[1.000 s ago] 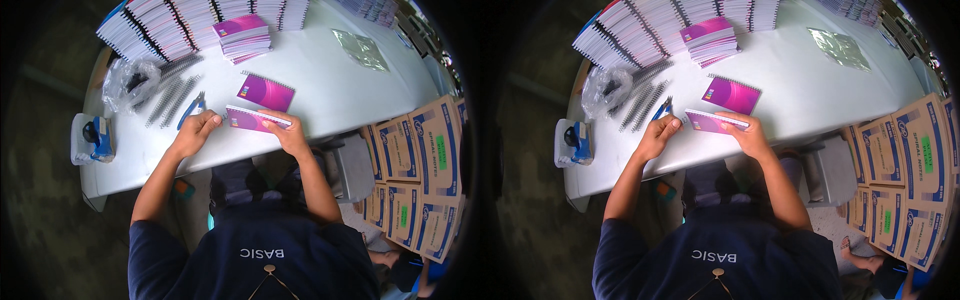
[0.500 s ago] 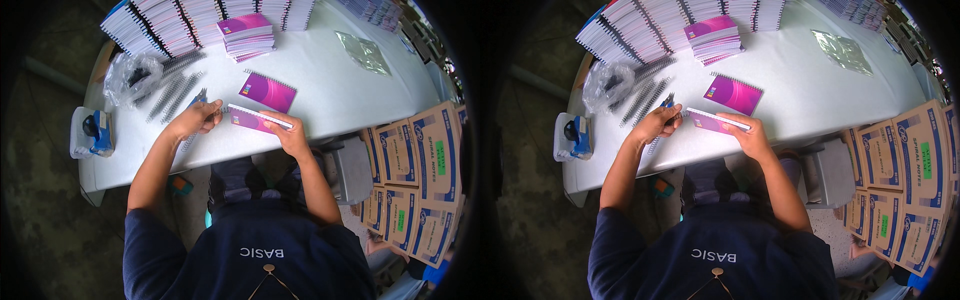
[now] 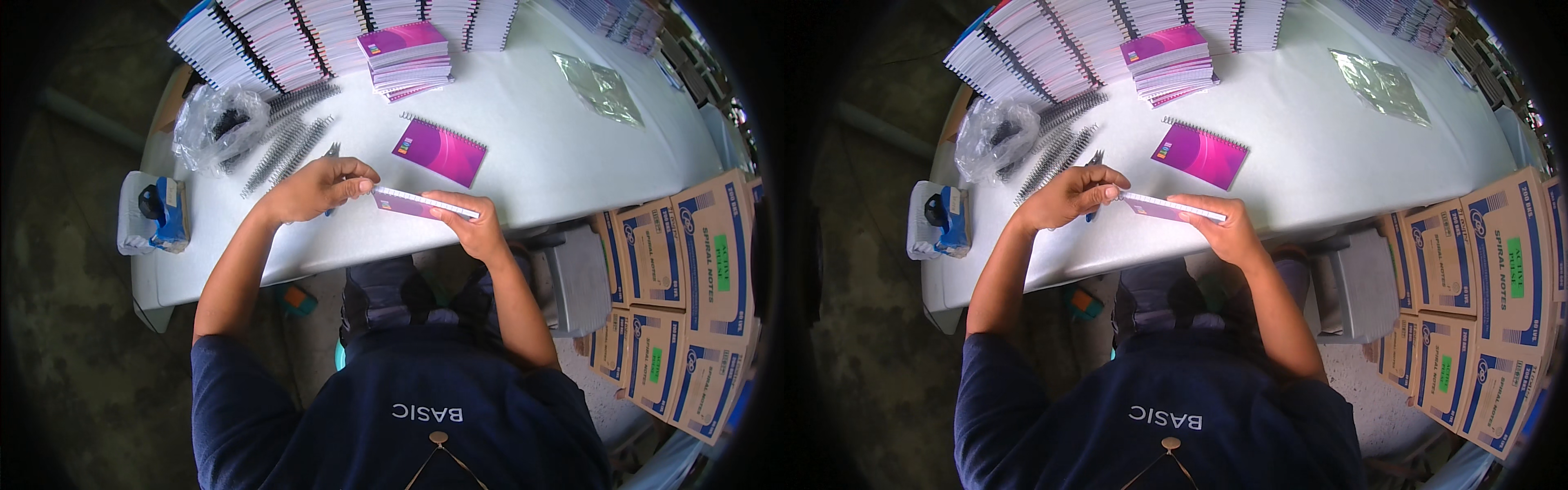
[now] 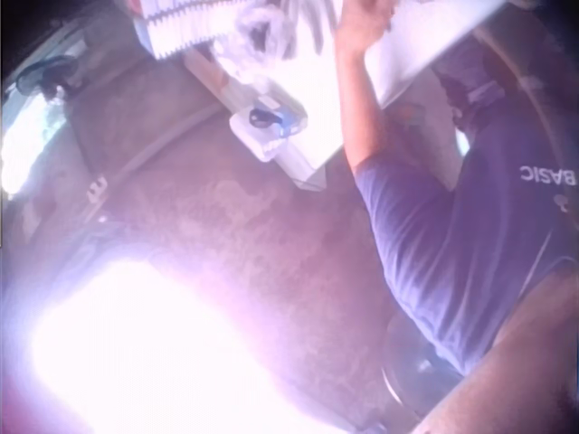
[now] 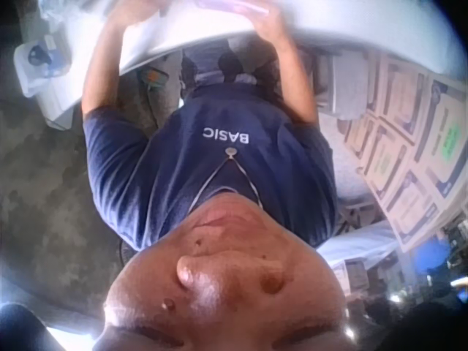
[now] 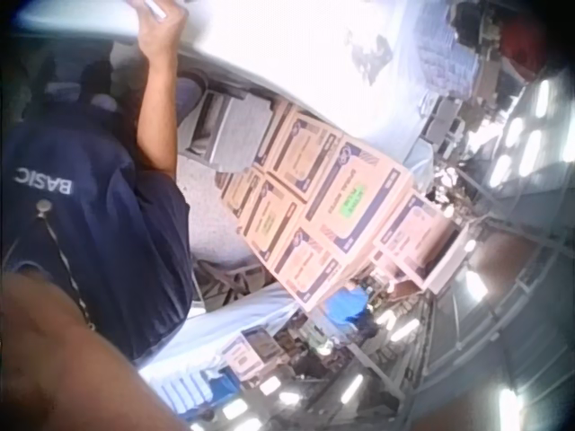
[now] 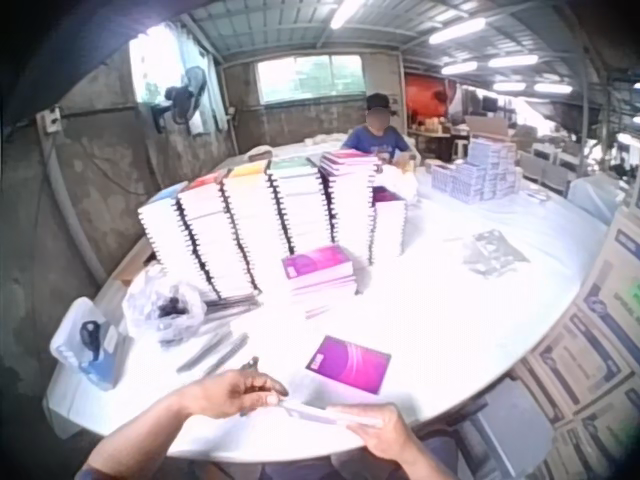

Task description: The person trims excess wire from the binding of spiral notebooks using side cutters and then weaves the wire end back into the notebook.

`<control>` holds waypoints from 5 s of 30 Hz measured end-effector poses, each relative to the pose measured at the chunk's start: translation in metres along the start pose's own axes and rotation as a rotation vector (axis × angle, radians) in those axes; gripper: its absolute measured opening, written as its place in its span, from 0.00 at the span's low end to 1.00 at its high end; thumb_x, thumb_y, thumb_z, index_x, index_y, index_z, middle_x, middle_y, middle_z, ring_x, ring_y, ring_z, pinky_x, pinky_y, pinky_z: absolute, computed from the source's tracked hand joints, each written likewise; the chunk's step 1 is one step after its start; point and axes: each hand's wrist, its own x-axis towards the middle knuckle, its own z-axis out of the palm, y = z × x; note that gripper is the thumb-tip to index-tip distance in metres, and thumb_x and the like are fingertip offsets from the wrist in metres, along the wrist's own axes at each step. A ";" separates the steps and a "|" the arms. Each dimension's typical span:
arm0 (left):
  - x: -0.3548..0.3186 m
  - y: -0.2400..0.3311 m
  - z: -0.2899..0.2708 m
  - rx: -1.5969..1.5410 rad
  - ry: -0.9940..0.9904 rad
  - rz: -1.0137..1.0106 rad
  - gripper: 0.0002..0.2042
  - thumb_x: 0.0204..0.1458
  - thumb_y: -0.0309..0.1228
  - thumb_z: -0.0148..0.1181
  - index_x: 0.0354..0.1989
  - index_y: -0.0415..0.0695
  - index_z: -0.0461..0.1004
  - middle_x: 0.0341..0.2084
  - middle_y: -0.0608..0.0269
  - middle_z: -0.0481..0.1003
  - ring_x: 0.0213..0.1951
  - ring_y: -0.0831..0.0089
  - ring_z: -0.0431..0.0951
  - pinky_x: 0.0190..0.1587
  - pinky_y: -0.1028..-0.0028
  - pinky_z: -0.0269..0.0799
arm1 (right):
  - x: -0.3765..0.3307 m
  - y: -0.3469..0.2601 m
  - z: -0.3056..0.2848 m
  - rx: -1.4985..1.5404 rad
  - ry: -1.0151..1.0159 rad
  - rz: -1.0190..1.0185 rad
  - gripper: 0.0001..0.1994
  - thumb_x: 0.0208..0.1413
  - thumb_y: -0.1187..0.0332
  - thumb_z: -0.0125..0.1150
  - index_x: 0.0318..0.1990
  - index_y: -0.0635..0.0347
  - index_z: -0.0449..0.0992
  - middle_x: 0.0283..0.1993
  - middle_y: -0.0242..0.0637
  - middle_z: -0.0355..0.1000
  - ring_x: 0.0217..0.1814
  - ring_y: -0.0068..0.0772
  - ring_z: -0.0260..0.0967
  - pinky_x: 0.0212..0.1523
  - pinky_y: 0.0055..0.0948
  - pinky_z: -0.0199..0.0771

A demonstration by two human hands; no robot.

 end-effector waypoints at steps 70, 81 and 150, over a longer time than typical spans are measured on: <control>-0.005 -0.076 0.114 0.905 0.846 0.702 0.51 0.45 0.69 0.46 0.58 0.25 0.55 0.59 0.25 0.50 0.61 0.30 0.52 0.57 0.36 0.49 | -0.021 0.008 0.051 -0.435 -0.026 -0.452 0.21 0.45 0.79 0.59 0.51 0.61 0.73 0.47 0.43 0.74 0.46 0.43 0.74 0.44 0.34 0.75; -0.007 -0.080 0.142 0.781 0.576 0.869 0.37 0.51 0.57 0.52 0.61 0.41 0.61 0.56 0.44 0.61 0.60 0.42 0.55 0.59 0.44 0.45 | 0.001 0.016 0.036 -0.156 0.054 -0.269 0.14 0.49 0.77 0.57 0.46 0.62 0.74 0.39 0.46 0.76 0.41 0.44 0.76 0.39 0.34 0.75; 0.058 0.005 0.107 0.267 0.887 0.078 0.28 0.48 0.34 0.65 0.56 0.38 0.62 0.41 0.51 0.71 0.39 0.67 0.75 0.38 0.71 0.72 | 0.032 -0.027 -0.048 -0.843 0.543 0.058 0.31 0.49 0.63 0.66 0.58 0.69 0.63 0.50 0.51 0.70 0.52 0.44 0.67 0.54 0.37 0.65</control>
